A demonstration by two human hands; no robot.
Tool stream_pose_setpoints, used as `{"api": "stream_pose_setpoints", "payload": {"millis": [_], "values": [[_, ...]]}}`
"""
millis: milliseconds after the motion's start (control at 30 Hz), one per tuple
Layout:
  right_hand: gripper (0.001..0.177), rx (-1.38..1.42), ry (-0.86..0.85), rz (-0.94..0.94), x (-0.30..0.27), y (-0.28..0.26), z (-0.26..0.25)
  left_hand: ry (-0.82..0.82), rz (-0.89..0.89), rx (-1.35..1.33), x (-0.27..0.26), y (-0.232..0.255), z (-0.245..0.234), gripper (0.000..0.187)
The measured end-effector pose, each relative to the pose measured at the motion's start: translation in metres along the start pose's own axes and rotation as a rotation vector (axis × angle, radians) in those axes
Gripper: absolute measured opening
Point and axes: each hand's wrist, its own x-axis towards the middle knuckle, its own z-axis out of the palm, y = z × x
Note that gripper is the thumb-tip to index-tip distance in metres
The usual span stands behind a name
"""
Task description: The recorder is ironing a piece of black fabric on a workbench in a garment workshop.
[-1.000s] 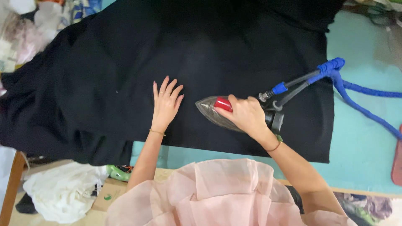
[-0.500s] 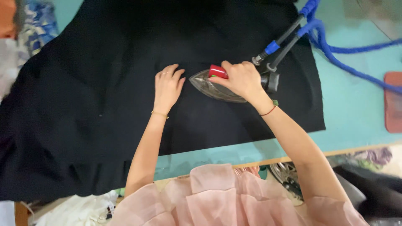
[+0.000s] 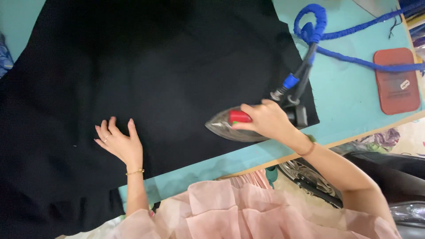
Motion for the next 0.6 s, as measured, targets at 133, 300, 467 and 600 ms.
{"api": "stream_pose_setpoints", "payload": {"millis": [133, 300, 467, 600], "values": [[0.057, 0.003, 0.017, -0.002, -0.046, 0.026, -0.012, 0.038, 0.022, 0.101, 0.002, 0.004, 0.006, 0.033], [0.054, 0.035, -0.037, 0.04, -0.09, 0.064, -0.023, 0.129, 0.141, 0.25, 0.001, -0.008, 0.01, 0.018], [0.054, -0.002, -0.04, 0.044, -0.116, 0.101, -0.021, 0.173, 0.114, 0.275, -0.001, -0.024, -0.003, 0.017], [0.053, -0.043, -0.018, 0.059, -0.123, 0.122, -0.015, 0.198, 0.066, 0.271, -0.002, -0.028, -0.01, 0.013]]}}
